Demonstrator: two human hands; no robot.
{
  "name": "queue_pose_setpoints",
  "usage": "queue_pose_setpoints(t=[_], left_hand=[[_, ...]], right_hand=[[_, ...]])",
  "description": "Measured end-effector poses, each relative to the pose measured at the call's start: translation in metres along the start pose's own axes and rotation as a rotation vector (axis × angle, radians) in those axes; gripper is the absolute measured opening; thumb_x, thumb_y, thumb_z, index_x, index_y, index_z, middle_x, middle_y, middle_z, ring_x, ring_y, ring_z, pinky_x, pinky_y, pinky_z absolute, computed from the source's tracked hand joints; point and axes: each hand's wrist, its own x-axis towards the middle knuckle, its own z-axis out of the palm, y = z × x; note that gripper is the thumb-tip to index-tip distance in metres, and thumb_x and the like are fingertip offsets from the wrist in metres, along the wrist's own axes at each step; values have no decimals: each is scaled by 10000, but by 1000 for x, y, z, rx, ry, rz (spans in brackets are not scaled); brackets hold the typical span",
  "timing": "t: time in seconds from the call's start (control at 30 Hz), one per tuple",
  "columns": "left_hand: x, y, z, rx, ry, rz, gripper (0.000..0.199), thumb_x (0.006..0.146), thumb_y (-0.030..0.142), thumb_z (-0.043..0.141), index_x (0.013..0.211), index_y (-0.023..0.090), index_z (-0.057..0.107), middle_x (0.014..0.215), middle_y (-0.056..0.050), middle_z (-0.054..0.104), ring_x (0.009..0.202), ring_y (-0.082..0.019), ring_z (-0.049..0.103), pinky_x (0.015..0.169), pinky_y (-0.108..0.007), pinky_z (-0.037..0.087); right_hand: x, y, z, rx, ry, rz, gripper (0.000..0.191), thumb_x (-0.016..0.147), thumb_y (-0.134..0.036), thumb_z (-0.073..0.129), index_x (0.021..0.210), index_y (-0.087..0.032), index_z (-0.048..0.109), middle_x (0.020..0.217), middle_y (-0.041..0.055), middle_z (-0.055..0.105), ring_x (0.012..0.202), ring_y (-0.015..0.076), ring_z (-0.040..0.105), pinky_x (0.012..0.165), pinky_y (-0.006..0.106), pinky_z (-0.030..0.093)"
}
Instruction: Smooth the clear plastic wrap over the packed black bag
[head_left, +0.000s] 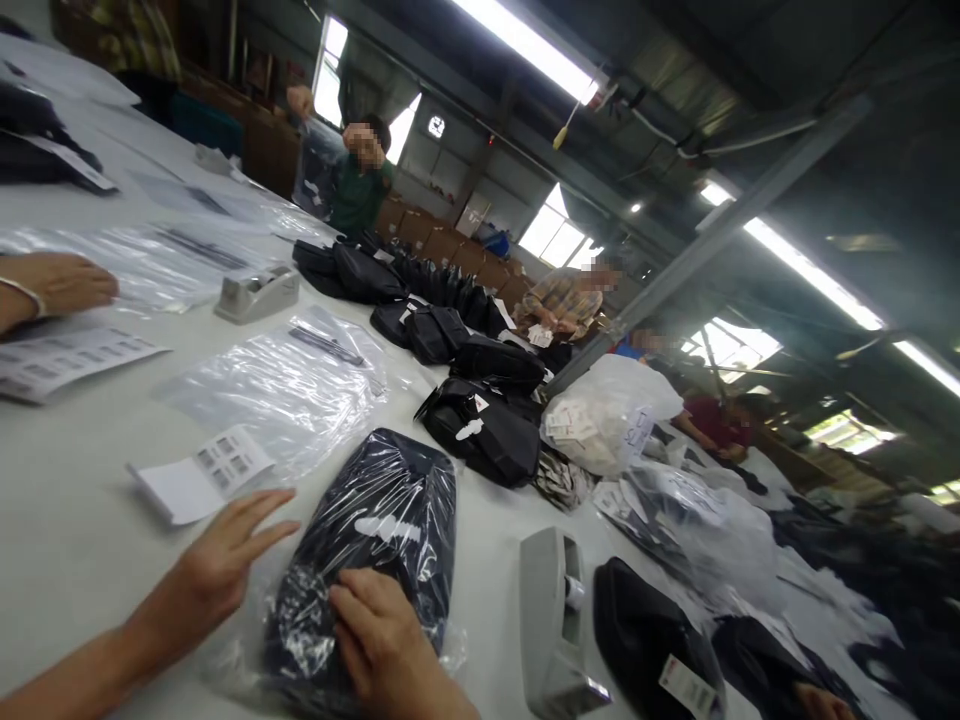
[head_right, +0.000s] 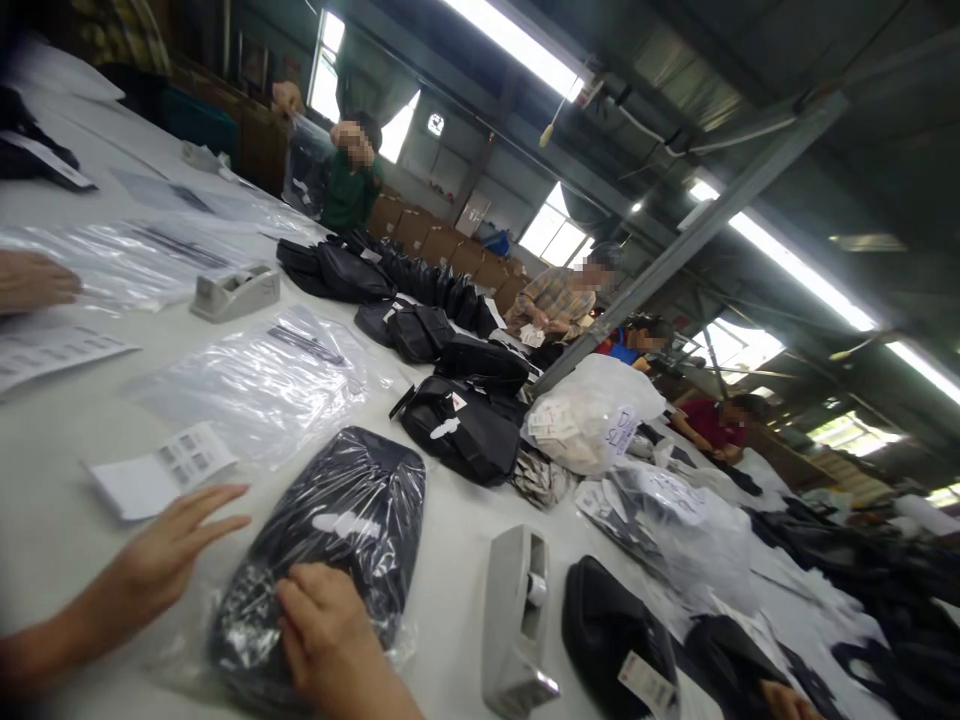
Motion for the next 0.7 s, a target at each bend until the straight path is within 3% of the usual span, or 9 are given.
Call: queue_pose_setpoints(t=[0.07,0.17,0.23,0.33,0.43,0.6,0.7], left_hand=[[-19,28,-3,-28,199,-139,459,871,56,440,1276,229,566,1357,-81,569,1218,-230,562,1118,-419,382],[-42,67,14,77,129,152,465,906,149,426,1342,265,538,1300,-21,643,1221,-201,565,1054,-315,432],[-51,79,35,264,67,166,499,929,263,426,1420,177,456,1339,-81,624,1246,-249,549,1034,-337,440],[-57,76,59,402,6,52,694,924,462,456,1486,80,315,1459,-214,478,1262,-312,539,963,-367,496],[-62,68,67,379,-49,8,793,895,537,486,1506,84,259,1529,-243,357,1279,-320,530,929,-370,542],[-69,65,69,336,-83,-34,770,869,499,563,1521,245,242,1585,-215,238,1281,-351,530,918,-428,558],[-73,64,71,286,-91,-35,800,855,506,587,1526,279,214,1594,-213,219,1291,-372,514,931,-468,543]], right_hand=[[0,0,-1,-11,9,-10,380,889,-143,528,1268,-148,536,1260,110,614,1160,222,557,1021,356,476],[3,-4,-1,-22,12,-25,371,884,-133,515,1255,-132,541,1235,122,623,1147,227,563,1007,364,489],[4,-6,-2,-29,3,-26,375,886,-135,503,1260,-122,537,1227,128,626,1141,230,567,1001,372,498],[2,-6,-2,-41,-1,3,392,900,-155,495,1289,-121,524,1247,130,619,1148,234,567,1009,384,505],[1,-4,0,-28,20,46,426,916,-175,486,1340,-129,496,1309,133,593,1212,235,543,1050,384,487],[-1,-9,1,48,71,98,459,928,-163,460,1387,-134,470,1395,142,541,1296,220,502,1079,372,466],[-23,-12,-23,55,202,137,471,923,-172,473,1394,-159,476,1425,131,519,1317,208,486,1083,372,455]])
